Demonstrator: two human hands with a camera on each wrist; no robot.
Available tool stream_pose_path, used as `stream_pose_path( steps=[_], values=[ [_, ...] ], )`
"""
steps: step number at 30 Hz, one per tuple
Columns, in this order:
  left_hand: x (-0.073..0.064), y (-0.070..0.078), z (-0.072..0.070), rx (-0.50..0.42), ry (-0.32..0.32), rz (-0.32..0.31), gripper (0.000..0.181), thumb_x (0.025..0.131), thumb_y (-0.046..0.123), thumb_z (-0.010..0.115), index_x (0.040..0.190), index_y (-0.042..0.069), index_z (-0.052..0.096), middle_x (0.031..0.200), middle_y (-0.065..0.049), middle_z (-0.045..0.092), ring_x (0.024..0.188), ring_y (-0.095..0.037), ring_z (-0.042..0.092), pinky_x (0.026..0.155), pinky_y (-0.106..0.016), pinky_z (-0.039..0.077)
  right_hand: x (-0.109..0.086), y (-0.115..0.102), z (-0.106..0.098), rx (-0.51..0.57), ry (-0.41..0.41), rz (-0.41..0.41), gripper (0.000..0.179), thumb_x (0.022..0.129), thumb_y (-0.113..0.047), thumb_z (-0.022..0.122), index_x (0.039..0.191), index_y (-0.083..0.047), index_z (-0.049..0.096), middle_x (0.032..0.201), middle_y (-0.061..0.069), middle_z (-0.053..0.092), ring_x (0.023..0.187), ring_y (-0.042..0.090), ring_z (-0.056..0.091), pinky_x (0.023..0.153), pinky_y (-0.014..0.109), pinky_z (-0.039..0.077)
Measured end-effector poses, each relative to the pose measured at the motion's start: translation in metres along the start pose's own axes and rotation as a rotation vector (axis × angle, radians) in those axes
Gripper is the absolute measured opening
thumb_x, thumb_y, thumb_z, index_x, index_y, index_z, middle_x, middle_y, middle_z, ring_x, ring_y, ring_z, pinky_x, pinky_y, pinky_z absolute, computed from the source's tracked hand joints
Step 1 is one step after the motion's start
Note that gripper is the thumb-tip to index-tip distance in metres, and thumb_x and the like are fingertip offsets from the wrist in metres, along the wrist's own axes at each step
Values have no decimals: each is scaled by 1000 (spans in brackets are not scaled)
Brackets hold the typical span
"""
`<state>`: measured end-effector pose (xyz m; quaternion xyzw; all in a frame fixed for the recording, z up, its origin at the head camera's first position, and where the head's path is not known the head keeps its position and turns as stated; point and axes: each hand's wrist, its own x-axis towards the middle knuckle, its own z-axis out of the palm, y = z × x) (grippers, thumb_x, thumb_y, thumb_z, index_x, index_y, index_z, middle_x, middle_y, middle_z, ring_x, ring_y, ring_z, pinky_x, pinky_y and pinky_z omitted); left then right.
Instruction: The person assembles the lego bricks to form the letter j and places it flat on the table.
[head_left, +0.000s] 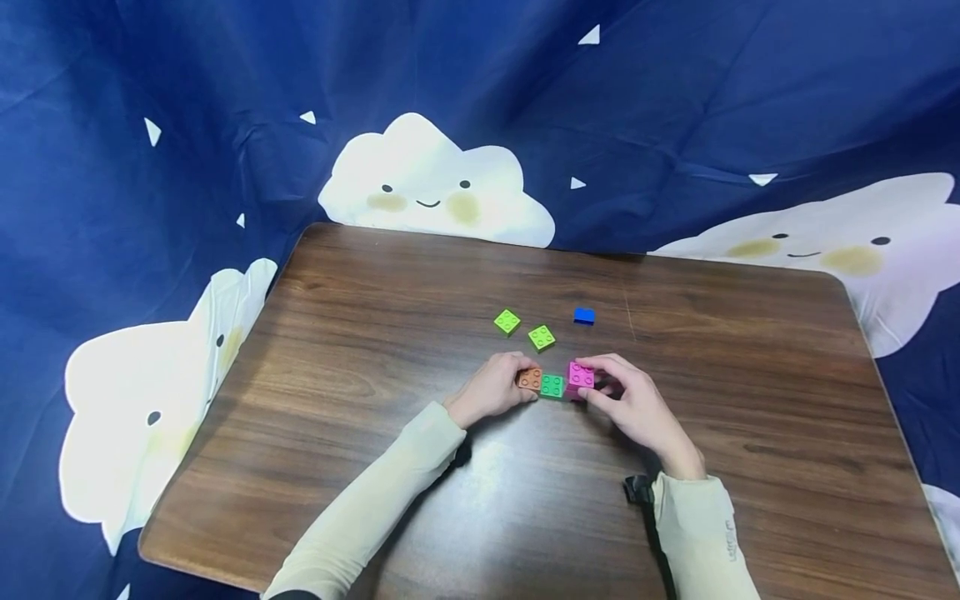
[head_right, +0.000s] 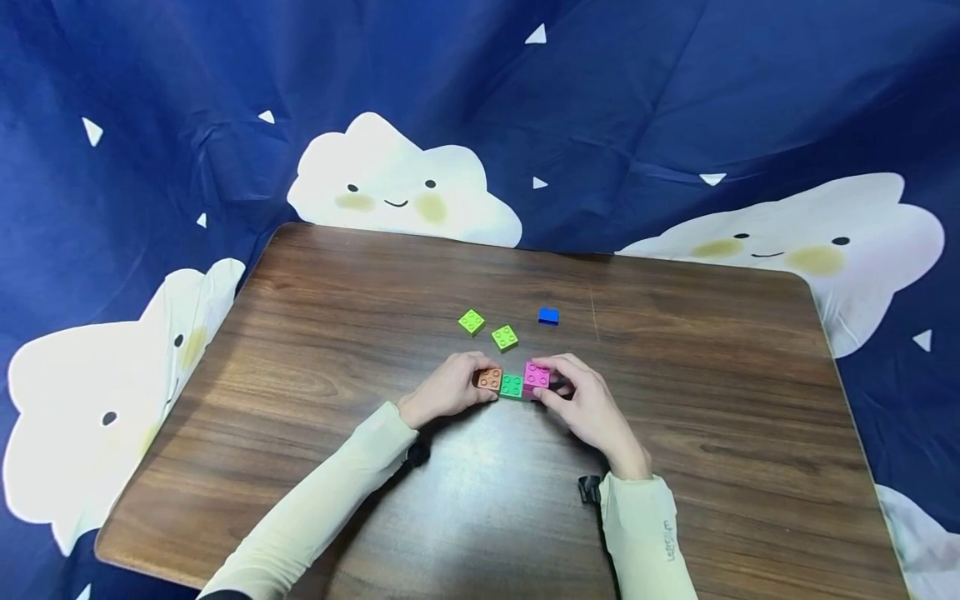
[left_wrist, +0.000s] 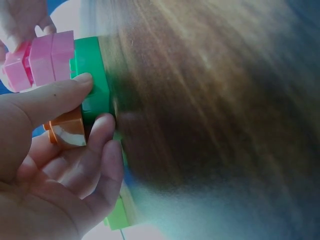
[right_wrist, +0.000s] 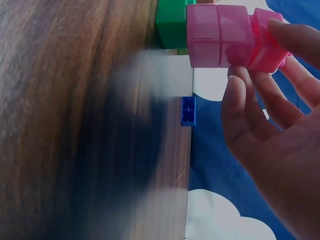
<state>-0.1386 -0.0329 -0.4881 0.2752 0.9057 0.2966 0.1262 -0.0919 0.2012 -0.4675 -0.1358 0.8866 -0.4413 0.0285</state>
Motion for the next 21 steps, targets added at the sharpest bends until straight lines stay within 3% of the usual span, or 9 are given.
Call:
stream_pose_path(
  steps=[11,21],
  values=[
    [0,-1,0,2,-7,-1,37,79,19,78,113,7,68,95,-2,68,84,-12,59,80,-24,49,0,-3,3,-38,58,-48,35,86,-20,73,120,-13,67,115,1,65,95,8,58,78,27,52],
    [1,-1,0,10,-3,-6,39,79,20,79,114,7,68,98,-3,68,86,-13,60,81,-25,49,1,-2,6,-85,111,-78,33,81,-18,77,114,-14,71,110,-2,68,102,11,59,86,20,45]
  ],
)
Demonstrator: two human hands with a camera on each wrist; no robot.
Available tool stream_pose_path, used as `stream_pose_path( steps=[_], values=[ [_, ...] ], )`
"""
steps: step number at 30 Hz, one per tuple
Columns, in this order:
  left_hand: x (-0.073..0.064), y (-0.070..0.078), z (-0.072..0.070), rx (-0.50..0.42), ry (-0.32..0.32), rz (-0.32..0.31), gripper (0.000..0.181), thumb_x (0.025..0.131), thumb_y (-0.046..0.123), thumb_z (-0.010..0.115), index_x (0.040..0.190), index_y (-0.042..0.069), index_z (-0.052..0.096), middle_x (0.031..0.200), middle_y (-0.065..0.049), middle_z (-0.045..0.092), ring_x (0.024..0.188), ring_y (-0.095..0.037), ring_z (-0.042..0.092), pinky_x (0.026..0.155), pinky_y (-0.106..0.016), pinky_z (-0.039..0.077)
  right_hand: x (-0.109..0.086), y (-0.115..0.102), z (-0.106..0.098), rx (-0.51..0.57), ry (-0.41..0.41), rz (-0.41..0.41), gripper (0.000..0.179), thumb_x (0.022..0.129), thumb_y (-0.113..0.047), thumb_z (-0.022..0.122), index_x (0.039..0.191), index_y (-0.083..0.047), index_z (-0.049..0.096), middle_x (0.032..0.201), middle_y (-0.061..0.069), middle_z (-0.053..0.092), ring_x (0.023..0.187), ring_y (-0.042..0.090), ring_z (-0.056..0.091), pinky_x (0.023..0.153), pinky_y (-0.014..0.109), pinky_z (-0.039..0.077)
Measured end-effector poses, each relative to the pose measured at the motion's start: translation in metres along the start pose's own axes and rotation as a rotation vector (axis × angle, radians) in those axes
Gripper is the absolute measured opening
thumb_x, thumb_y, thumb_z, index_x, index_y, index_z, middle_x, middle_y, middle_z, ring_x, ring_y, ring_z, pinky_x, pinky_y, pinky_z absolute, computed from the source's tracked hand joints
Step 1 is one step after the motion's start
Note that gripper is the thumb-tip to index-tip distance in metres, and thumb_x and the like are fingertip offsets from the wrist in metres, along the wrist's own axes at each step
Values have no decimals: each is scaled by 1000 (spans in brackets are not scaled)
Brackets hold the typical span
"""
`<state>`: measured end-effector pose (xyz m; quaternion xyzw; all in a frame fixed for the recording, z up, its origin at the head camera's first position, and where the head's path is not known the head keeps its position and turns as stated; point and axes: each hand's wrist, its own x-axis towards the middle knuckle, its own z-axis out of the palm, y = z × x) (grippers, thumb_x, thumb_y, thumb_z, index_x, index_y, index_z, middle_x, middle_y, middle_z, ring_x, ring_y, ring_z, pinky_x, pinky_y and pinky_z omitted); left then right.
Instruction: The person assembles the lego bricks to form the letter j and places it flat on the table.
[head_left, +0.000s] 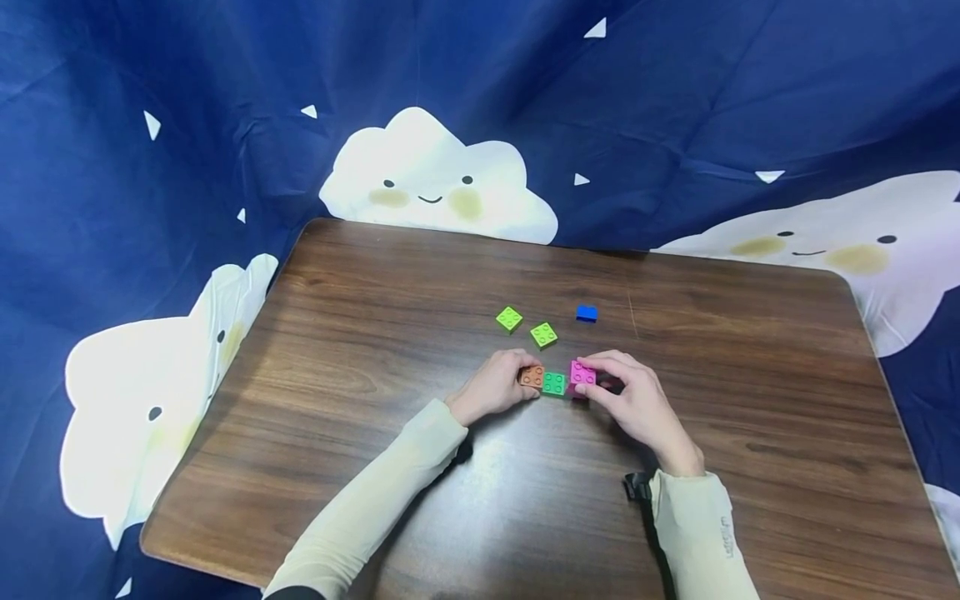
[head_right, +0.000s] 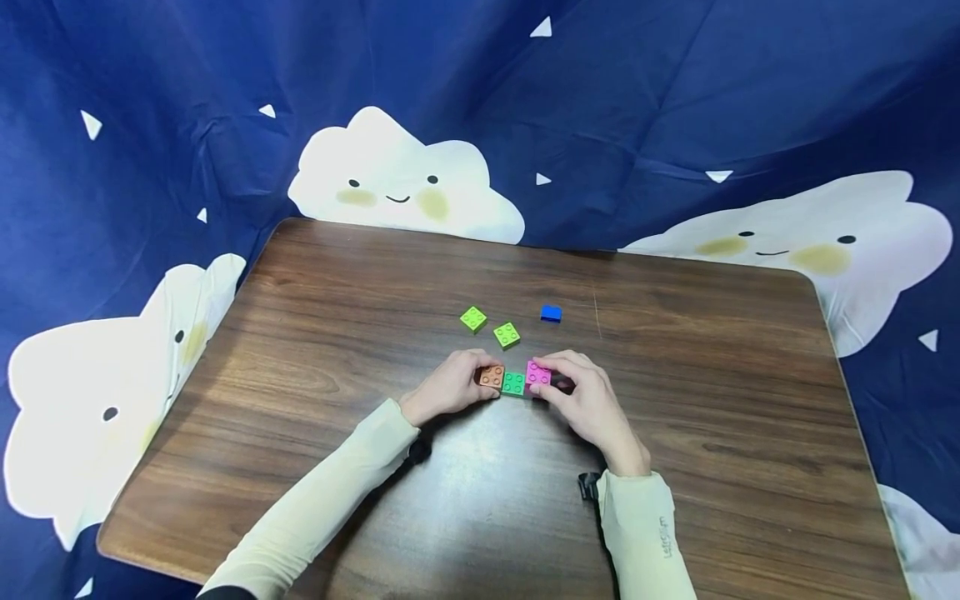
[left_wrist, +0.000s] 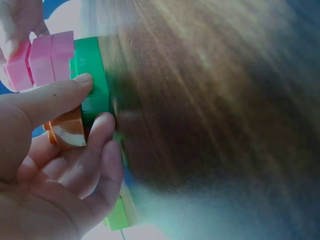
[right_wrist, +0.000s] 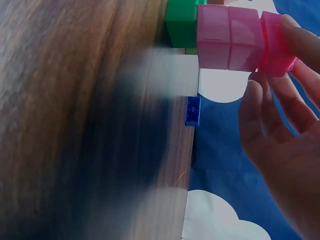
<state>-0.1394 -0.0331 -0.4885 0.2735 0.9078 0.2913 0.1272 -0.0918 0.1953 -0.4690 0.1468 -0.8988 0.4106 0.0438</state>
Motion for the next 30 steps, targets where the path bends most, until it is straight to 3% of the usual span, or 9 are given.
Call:
stream_pose_path(
  steps=[15,21,30],
  values=[
    [-1,1,-1,-6,9,18,39,78,18,79,113,5,68,96,-4,68,85,-15,60,81,-26,50,3,1,-3,49,-43,33,30,80,-22,79,109,-16,72,105,-3,70,89,9,60,75,23,50],
    [-1,1,-1,-2,11,16,39,78,18,79,113,5,68,97,-4,68,85,-15,61,81,-26,49,6,1,-5,34,-70,26,31,80,-28,79,109,-20,72,103,-6,69,93,11,58,80,19,43],
    [-1,2,-1,-10,11,11,39,78,18,79,114,6,68,97,-4,68,84,-14,60,80,-26,49,6,3,-5,11,-70,18,30,80,-30,79,107,-21,71,102,-7,68,99,11,54,86,25,40]
  ],
)
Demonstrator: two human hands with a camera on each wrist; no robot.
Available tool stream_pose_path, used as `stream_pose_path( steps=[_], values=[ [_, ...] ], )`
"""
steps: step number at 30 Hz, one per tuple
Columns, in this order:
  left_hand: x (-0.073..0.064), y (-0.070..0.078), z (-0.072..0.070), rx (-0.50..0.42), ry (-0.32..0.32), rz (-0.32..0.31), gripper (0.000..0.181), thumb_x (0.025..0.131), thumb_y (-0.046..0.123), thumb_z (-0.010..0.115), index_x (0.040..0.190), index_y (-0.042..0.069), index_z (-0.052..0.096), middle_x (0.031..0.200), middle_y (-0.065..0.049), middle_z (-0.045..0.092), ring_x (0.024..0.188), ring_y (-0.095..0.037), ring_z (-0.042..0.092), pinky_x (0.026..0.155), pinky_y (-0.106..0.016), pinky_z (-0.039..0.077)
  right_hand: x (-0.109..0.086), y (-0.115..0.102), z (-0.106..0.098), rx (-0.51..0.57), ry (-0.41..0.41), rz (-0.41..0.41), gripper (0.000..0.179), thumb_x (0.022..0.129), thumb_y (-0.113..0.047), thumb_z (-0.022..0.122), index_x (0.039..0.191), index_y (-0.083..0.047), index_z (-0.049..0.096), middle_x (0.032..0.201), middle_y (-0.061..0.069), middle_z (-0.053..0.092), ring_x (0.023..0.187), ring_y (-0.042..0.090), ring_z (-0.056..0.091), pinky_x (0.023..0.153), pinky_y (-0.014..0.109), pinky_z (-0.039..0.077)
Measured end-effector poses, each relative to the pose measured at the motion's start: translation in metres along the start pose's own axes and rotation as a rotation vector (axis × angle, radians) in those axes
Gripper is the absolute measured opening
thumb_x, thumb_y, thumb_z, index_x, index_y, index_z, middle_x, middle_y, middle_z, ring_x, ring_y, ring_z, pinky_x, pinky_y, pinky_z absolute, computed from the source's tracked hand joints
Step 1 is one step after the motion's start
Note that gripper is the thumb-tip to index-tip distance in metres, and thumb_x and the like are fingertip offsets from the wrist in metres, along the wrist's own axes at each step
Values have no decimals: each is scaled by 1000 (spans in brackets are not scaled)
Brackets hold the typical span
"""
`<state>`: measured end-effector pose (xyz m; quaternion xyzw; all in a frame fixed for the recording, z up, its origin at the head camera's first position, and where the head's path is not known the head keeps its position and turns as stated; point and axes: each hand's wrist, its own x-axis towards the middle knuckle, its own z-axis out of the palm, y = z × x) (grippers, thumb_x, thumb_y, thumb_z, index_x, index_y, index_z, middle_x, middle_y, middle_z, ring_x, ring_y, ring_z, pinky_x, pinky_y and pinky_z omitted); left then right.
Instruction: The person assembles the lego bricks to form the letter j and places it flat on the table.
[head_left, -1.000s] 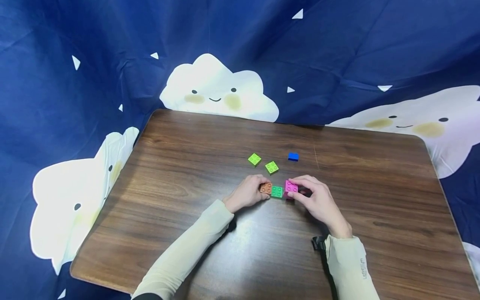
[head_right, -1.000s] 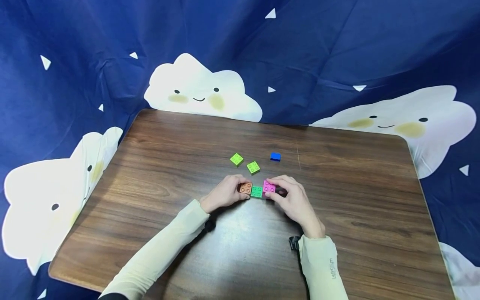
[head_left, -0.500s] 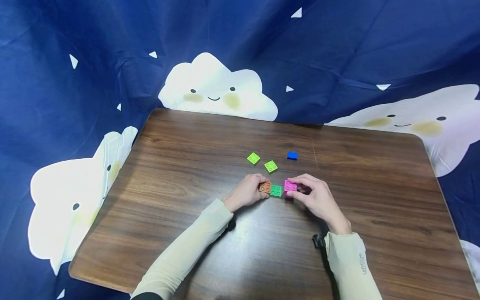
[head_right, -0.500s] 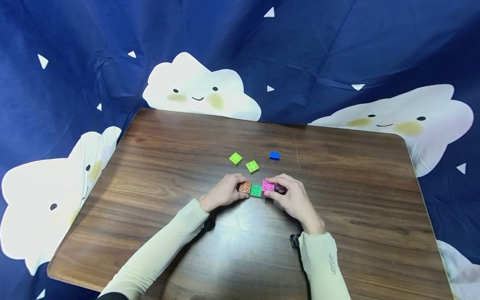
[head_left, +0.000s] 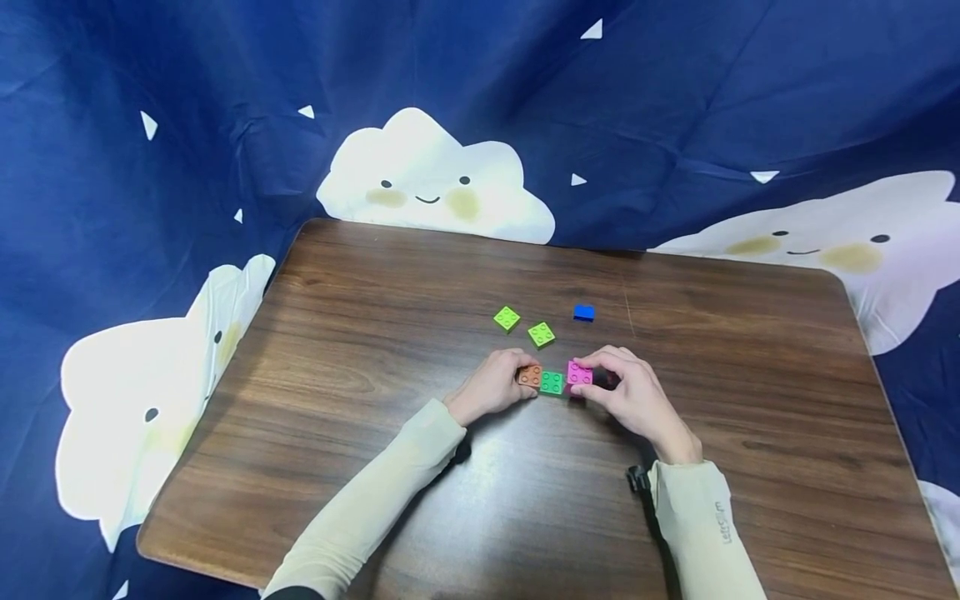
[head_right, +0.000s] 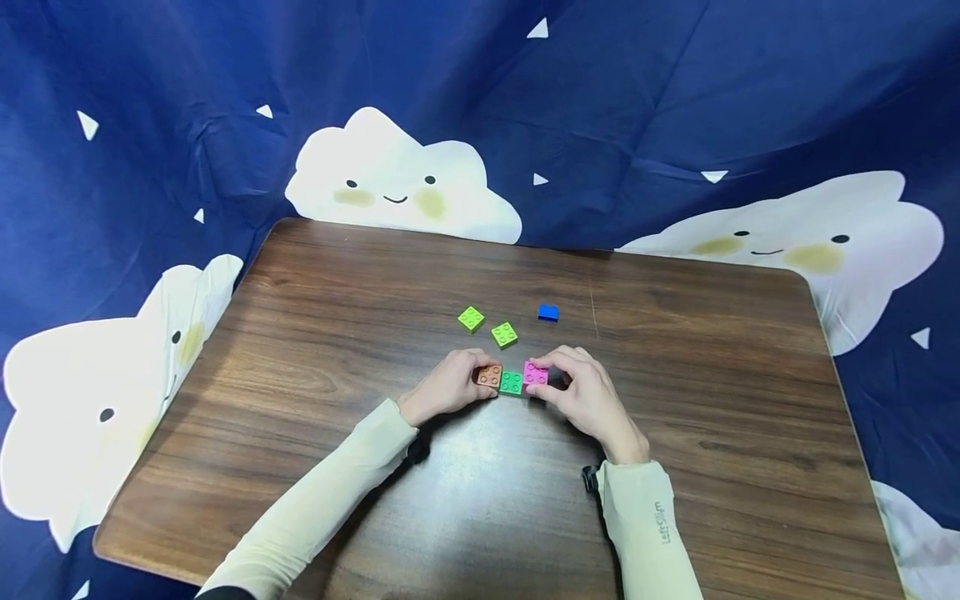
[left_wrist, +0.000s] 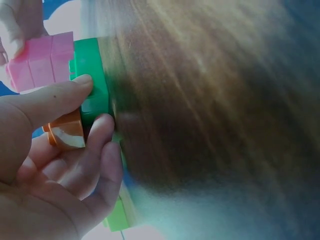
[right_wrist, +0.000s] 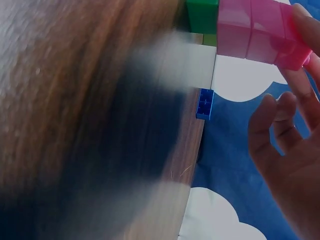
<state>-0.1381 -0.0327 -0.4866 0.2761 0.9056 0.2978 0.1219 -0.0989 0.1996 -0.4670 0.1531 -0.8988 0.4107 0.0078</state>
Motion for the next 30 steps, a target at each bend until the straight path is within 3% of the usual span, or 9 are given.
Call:
stream_pose_path(
  steps=[19,30],
  values=[
    [-1,-1,2,-18,6,1,38,78,17,80,113,5,69,94,-3,68,82,-14,60,78,-24,49,2,0,3,61,-11,84,32,77,-26,82,106,-20,71,101,-5,68,81,18,53,68,22,41],
    [2,-2,1,-21,-17,-15,38,79,17,79,113,5,68,97,-3,68,86,-14,60,82,-25,50,1,3,4,100,-32,127,34,79,-30,80,108,-19,67,81,5,56,75,18,48,60,24,39]
  ],
)
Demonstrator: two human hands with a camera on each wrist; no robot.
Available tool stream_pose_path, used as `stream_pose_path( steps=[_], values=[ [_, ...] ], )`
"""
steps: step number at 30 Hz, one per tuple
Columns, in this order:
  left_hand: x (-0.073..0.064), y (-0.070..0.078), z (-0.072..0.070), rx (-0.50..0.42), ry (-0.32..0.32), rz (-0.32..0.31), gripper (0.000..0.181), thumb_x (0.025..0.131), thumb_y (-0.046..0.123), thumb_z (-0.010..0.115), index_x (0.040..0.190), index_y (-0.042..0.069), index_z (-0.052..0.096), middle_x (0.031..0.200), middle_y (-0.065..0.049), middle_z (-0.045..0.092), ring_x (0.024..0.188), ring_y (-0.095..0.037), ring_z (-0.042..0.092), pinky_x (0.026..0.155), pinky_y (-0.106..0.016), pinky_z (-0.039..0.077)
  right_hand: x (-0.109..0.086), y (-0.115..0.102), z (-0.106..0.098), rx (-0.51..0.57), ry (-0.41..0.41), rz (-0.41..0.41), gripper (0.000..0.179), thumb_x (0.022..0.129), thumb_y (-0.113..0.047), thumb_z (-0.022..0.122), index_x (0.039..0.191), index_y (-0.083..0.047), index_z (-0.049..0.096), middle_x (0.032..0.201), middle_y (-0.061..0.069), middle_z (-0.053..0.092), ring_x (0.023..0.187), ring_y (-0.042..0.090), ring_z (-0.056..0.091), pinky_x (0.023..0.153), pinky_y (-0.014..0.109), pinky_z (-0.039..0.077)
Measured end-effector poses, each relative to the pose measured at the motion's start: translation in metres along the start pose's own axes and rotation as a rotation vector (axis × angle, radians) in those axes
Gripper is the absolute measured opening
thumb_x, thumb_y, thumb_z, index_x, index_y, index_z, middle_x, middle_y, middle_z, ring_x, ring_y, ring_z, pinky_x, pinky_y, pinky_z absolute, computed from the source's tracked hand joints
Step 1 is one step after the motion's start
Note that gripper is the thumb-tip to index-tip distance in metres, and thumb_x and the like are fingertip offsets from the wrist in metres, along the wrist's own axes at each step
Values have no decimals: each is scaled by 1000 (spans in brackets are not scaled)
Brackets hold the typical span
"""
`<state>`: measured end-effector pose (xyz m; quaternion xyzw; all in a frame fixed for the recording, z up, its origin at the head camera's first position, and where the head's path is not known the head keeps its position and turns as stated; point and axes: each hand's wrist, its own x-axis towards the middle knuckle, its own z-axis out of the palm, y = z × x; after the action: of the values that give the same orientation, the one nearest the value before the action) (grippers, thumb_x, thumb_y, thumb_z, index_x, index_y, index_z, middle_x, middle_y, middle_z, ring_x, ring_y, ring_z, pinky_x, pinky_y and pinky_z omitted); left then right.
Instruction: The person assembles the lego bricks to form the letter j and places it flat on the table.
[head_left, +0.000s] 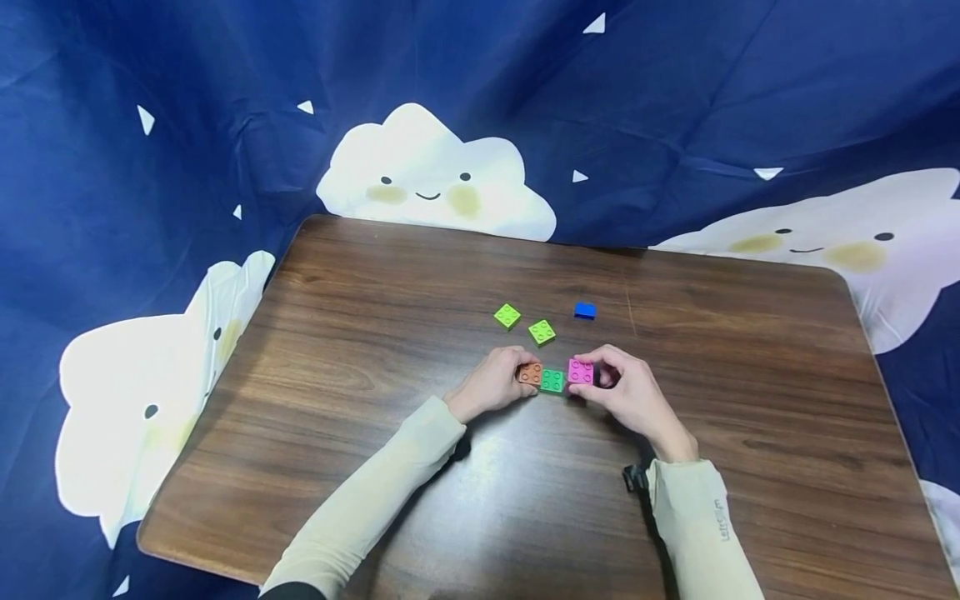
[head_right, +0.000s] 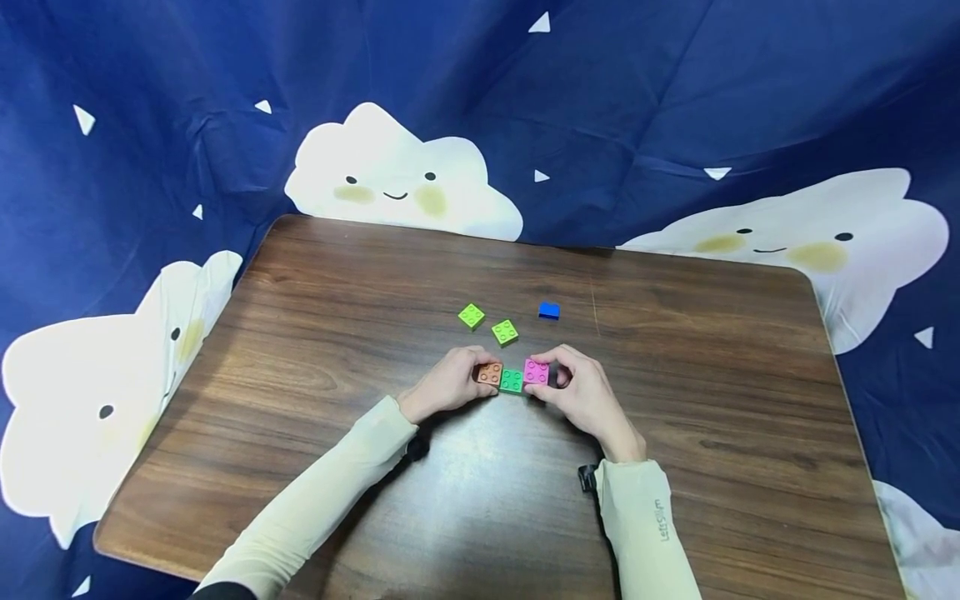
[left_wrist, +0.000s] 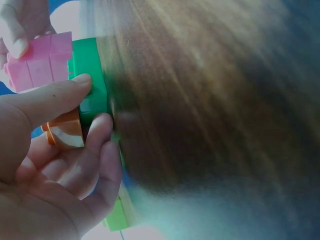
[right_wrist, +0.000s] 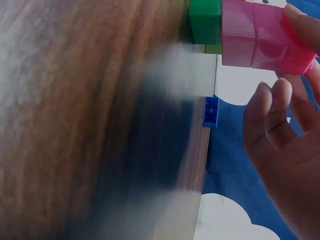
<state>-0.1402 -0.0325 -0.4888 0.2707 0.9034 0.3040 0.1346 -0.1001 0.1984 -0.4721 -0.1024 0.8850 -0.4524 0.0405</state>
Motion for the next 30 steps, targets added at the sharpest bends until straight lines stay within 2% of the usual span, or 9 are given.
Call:
stream_pose_path(
  steps=[8,20,26,30],
  values=[
    [0,1,-1,5,6,5,37,78,16,79,112,6,69,97,-3,69,86,-14,61,81,-25,50,-1,2,1,-5,-11,-45,34,81,-26,78,111,-18,65,81,6,56,73,17,48,59,24,39],
    [0,-1,-1,32,10,19,37,77,18,80,111,6,69,99,-4,70,87,-15,63,82,-25,50,-1,4,1,13,-40,-57,40,82,-28,77,118,-18,63,85,1,56,76,16,50,62,23,41],
    [0,-1,0,39,6,32,36,78,18,79,111,6,69,97,-3,69,87,-15,62,83,-26,50,3,5,-6,28,-39,-51,39,88,-23,71,124,-11,61,84,4,55,74,14,50,62,24,43],
    [-2,-1,-1,39,8,36,36,78,17,79,110,6,69,96,-3,69,87,-15,62,82,-27,51,11,7,-10,29,-13,-23,34,94,-26,62,125,-11,61,97,8,65,79,14,51,67,24,42]
  ],
)
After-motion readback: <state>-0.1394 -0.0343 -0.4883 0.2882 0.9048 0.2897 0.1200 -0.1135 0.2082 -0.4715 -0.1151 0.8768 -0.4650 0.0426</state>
